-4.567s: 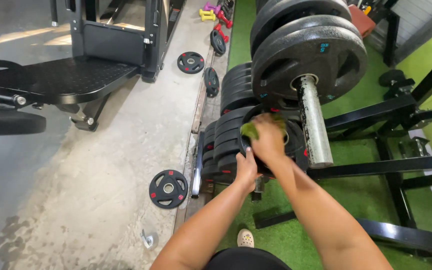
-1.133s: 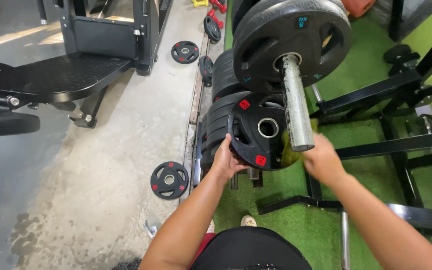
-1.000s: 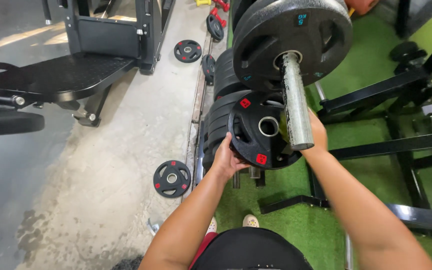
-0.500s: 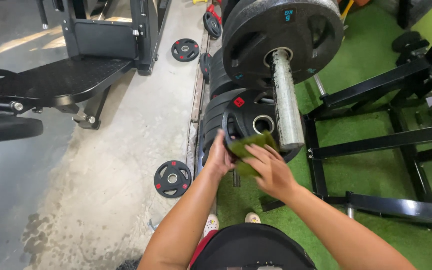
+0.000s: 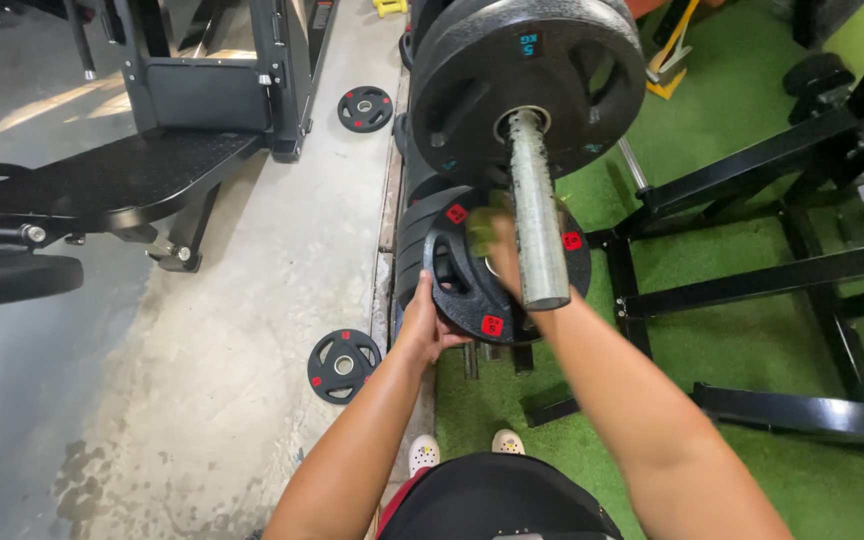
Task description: Cleaning and organizing weight plates in a gym.
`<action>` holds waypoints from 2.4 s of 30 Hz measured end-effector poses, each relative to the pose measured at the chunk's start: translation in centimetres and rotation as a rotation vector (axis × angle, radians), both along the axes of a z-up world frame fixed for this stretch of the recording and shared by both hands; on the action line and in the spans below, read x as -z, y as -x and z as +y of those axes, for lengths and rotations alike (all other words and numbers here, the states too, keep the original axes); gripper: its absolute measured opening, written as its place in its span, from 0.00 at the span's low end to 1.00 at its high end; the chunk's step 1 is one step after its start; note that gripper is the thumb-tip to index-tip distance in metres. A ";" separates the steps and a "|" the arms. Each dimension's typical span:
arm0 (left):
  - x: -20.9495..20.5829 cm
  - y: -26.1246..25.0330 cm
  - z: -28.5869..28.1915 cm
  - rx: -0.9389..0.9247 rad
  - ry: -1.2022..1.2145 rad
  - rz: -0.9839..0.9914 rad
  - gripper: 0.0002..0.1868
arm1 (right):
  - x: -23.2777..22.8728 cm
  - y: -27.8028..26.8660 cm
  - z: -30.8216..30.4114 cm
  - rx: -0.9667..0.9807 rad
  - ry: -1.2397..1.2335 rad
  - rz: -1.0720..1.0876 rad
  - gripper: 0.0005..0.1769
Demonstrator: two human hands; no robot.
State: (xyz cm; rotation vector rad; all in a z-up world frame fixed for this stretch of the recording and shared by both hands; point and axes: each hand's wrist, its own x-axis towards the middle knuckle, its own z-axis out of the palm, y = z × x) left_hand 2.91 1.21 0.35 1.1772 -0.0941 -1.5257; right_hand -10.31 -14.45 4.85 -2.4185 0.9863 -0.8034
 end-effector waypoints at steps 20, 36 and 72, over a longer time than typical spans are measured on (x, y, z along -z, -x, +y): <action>1.0 -1.5 -2.9 -0.077 -0.134 -0.125 0.38 | 2.6 9.7 -2.3 0.348 -0.530 -0.742 0.26; 5.0 5.1 5.3 -0.411 -0.028 0.178 0.29 | 7.2 17.5 7.6 0.749 -1.127 -1.511 0.26; -2.1 -4.0 -4.7 -0.278 0.661 -0.655 0.41 | 3.4 12.3 -3.3 0.152 -1.144 -1.341 0.24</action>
